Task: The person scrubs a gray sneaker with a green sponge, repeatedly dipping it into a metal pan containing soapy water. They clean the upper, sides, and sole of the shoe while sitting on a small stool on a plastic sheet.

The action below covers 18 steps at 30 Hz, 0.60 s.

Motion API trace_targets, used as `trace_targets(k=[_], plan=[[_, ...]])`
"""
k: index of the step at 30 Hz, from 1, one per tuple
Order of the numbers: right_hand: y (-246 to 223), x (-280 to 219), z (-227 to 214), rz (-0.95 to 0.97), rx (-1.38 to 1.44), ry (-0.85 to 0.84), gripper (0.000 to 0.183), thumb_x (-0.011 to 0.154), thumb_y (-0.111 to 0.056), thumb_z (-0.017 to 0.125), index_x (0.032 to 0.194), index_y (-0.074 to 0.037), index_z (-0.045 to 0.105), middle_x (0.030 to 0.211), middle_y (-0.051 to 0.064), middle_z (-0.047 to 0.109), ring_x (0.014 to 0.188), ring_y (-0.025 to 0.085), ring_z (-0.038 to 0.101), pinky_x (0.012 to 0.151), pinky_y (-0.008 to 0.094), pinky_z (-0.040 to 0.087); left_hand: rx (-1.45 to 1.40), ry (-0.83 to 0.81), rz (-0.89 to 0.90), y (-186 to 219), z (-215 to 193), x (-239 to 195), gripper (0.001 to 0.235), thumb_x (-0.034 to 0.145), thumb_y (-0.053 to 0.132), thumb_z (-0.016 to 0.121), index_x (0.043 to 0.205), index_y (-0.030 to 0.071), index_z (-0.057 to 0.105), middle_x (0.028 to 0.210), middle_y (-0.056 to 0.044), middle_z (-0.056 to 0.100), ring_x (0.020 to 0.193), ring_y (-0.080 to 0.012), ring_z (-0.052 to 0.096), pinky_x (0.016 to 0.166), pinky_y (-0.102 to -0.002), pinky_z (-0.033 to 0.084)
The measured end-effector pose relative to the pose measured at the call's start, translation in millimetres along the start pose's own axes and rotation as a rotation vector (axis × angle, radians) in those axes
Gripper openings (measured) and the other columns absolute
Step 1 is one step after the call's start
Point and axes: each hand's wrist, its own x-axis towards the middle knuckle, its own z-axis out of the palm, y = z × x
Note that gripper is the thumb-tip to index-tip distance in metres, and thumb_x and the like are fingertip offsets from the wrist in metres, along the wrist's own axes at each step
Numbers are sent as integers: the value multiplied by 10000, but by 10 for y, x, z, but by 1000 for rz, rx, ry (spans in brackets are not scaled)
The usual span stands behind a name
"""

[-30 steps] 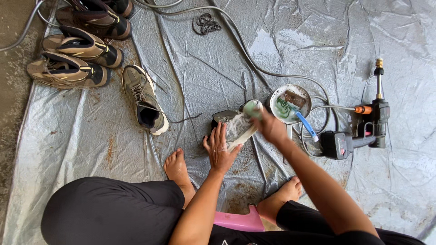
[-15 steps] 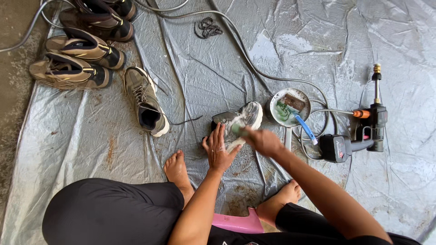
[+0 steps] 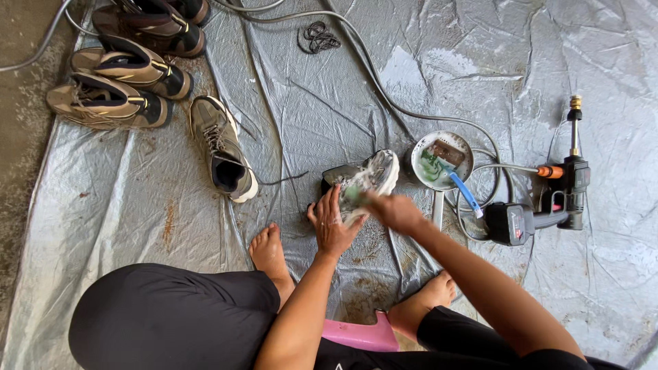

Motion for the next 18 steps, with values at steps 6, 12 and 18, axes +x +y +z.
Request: trace_targets(k=[6, 12, 18], plan=[[906, 269, 81, 311, -138, 142, 382, 1032, -493, 575, 1380, -348, 513, 746, 138, 740, 733, 425, 757, 747, 544, 626, 3, 52, 28, 52, -30, -37, 1057, 736, 569, 863, 1600, 141, 429, 1472, -110, 572, 1342, -300, 533, 1169, -601, 207], [70, -29, 151, 152, -33, -22, 244, 1030, -418, 566, 1217, -263, 588, 703, 107, 744, 635, 357, 761, 655, 530, 633, -20, 39, 34, 45, -18, -36, 1029, 740, 524, 880, 1595, 152, 445, 1471, -86, 576, 1342, -278, 528, 1174, -593, 201], [1214, 265, 63, 587, -174, 154, 390, 1050, -644, 536, 1386, -445, 531, 725, 143, 713, 768, 449, 752, 754, 569, 612, -37, 29, 28, 127, -23, -35, 1005, 772, 521, 855, 1603, 146, 431, 1472, -119, 580, 1359, -304, 530, 1179, -611, 177]])
